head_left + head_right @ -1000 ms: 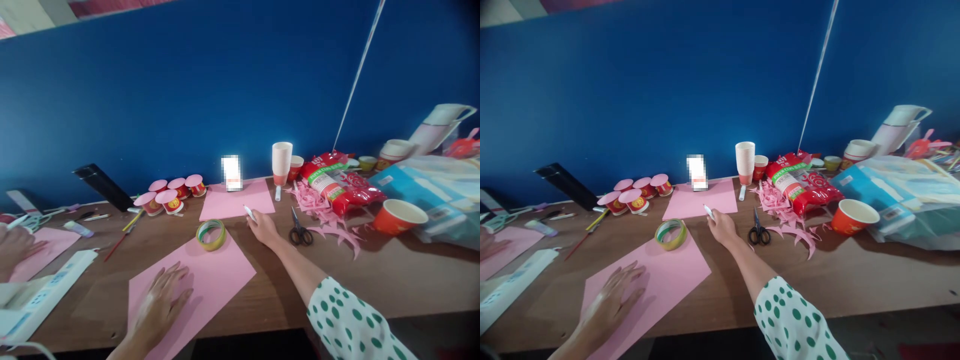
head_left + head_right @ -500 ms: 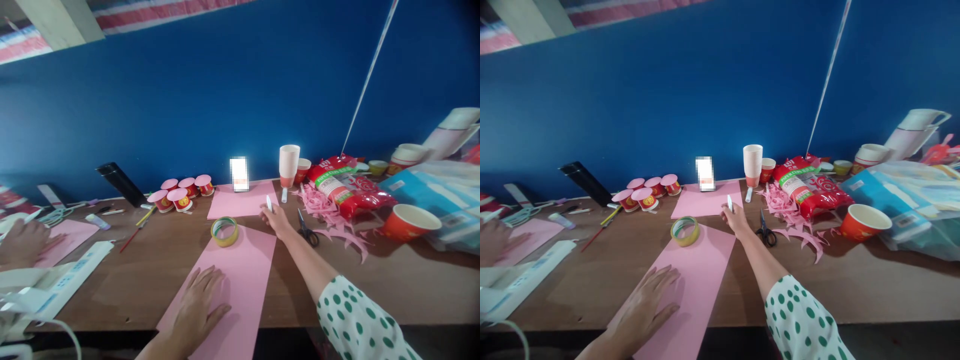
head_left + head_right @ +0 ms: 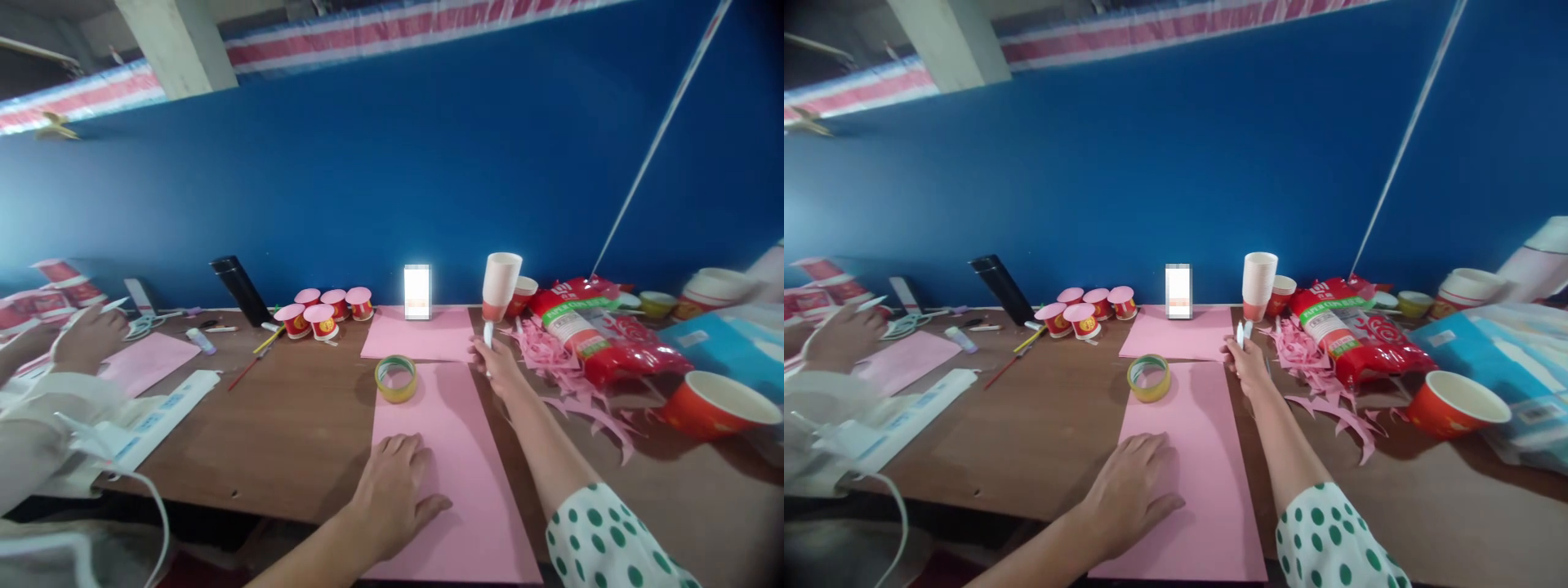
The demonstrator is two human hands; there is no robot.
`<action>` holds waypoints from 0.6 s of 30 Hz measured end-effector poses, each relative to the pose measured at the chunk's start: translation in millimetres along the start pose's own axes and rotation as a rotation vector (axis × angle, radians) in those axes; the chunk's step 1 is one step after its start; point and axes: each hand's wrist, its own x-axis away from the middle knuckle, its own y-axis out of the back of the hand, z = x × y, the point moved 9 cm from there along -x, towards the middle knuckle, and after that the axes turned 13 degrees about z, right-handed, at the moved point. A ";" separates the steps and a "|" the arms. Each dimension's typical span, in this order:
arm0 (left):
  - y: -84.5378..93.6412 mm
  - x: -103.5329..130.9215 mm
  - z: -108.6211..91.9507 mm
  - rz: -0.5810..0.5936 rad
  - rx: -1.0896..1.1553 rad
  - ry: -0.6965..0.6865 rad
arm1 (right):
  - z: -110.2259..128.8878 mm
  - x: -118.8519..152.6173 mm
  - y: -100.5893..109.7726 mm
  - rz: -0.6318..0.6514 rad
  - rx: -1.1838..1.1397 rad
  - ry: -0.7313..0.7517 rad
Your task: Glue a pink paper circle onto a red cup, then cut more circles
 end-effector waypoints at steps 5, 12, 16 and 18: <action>1.9 -3.9 -1.4 -0.005 0.028 0.016 | -2.7 -0.1 0.3 0.005 0.013 -0.008; 5.8 -2.4 1.7 -0.049 0.076 -0.001 | -6.2 2.3 -11.6 0.051 0.065 -0.010; 9.4 8.1 21.5 -0.113 0.112 -0.002 | -0.5 7.9 -24.1 0.088 0.091 -0.004; 11.5 13.5 38.7 -0.141 0.120 0.026 | 6.0 10.1 -31.0 0.106 0.101 0.001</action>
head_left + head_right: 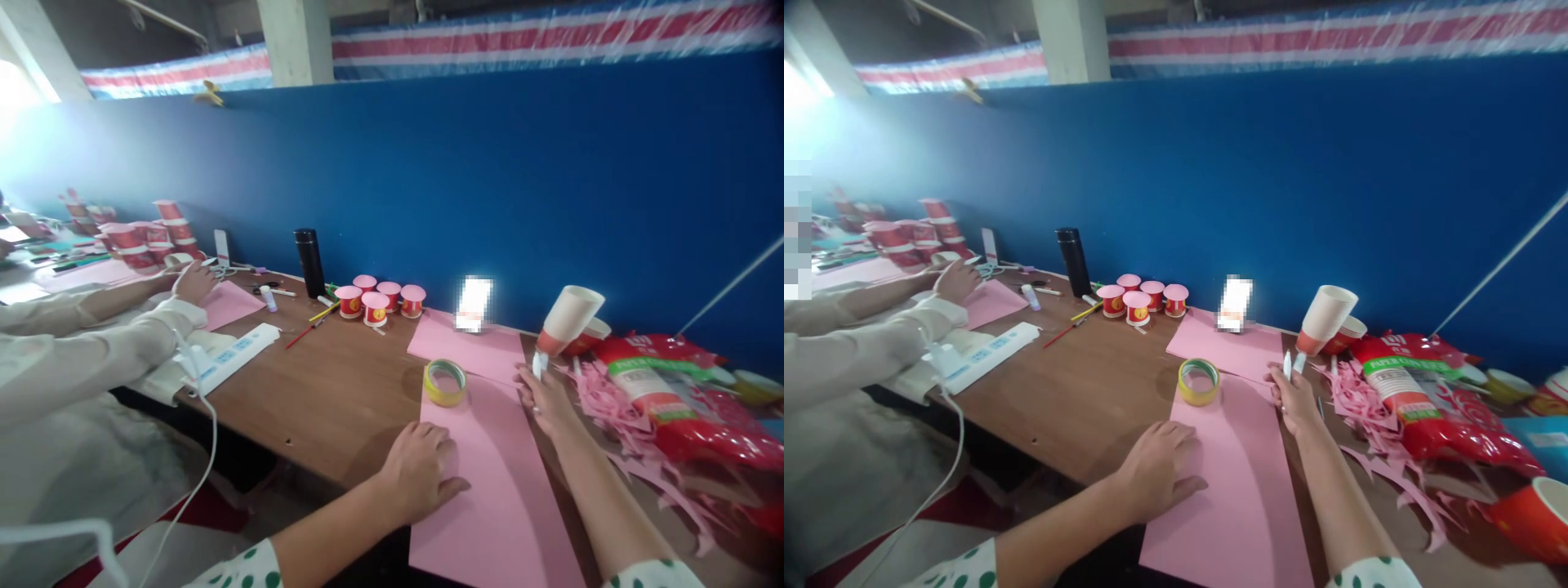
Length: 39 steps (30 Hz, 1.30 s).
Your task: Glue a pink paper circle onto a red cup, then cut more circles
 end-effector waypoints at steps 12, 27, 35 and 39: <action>3.9 9.2 44.4 -0.087 0.027 0.028 | 52.8 33.7 -122.9 0.334 1.053 0.289; 1.2 6.5 45.2 -0.077 0.003 0.025 | 26.7 47.0 -168.4 0.534 1.391 0.278; 0.3 6.4 45.5 -0.079 0.012 0.022 | 29.6 47.0 -168.0 0.547 1.350 0.296; -0.1 6.2 46.3 -0.073 0.008 0.028 | 30.5 46.7 -166.5 0.547 1.317 0.290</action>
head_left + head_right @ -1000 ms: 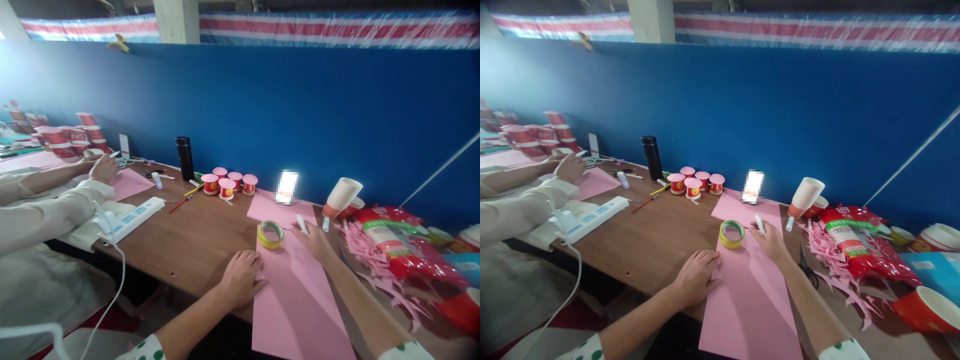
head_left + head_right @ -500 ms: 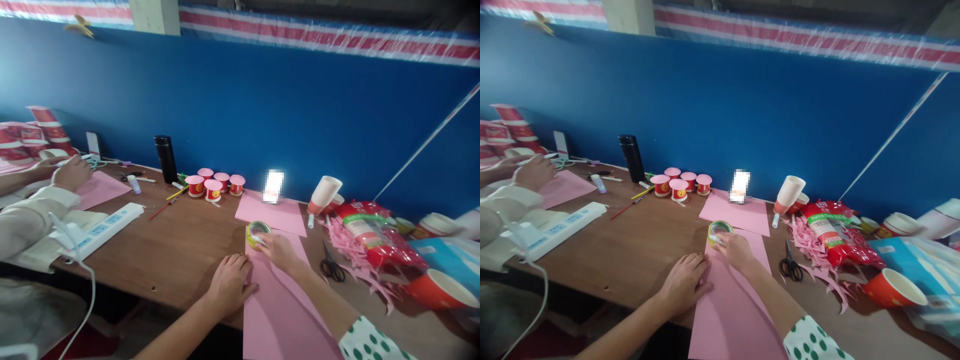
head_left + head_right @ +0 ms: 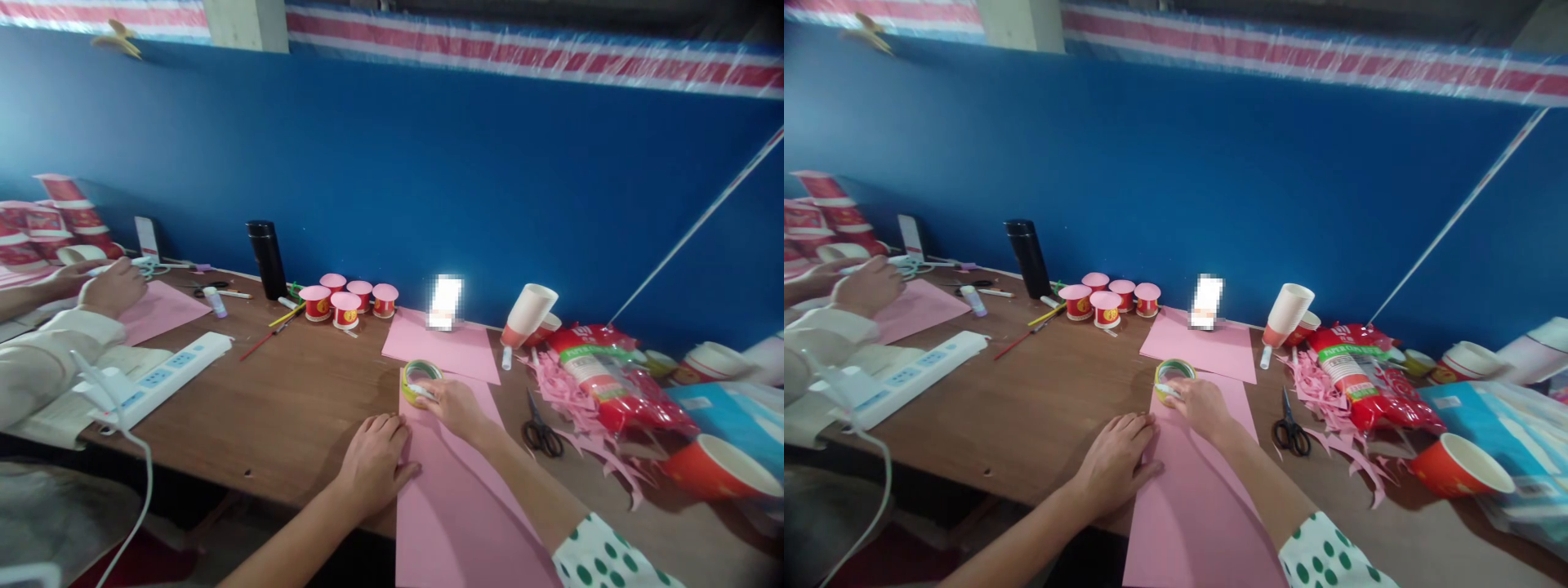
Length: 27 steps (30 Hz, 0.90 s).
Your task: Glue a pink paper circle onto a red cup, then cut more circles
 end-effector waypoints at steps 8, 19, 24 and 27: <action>1.8 -0.3 -1.0 0.002 0.007 -0.004 | -0.7 1.2 -0.4 -0.008 0.008 0.023; 9.6 2.6 -2.3 -0.030 0.008 -0.017 | -12.1 32.1 19.7 -0.201 -0.626 -0.050; 38.3 5.5 -9.5 -0.196 0.344 -0.032 | 2.3 56.9 -3.0 -0.034 -1.195 -0.025; 37.1 0.7 -11.8 -0.193 0.809 0.027 | 20.9 69.3 -8.5 0.016 -1.283 0.009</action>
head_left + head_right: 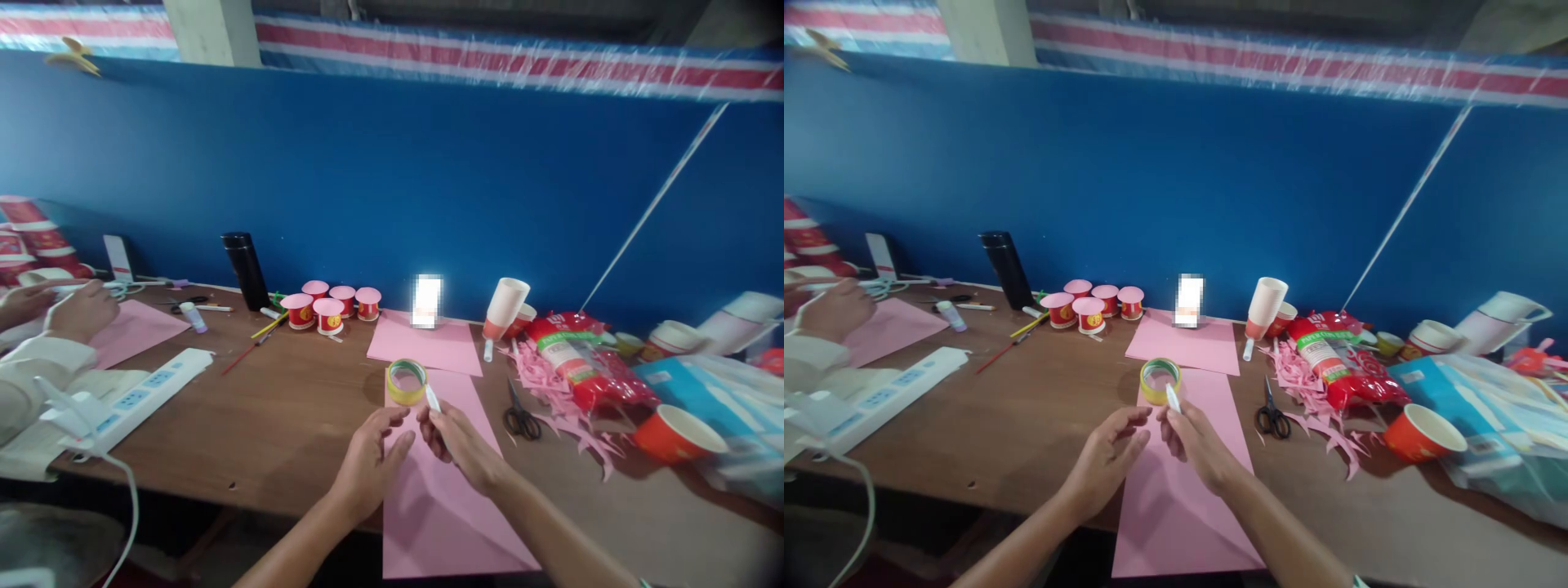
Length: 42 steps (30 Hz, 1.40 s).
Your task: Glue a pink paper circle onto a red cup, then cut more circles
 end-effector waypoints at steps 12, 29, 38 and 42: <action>-49.6 0.6 3.2 0.086 0.922 0.196 | -1.6 25.5 -28.9 0.019 0.148 0.016; 11.8 -18.2 5.1 -0.136 -0.446 -0.068 | -11.5 44.7 85.5 -0.424 0.832 -0.035; -58.1 8.0 5.4 0.422 -0.786 -0.155 | -32.7 67.7 77.9 -0.361 1.277 -0.065; -55.1 7.5 14.2 0.437 -0.826 -0.128 | -33.3 71.3 72.8 -0.381 1.313 -0.060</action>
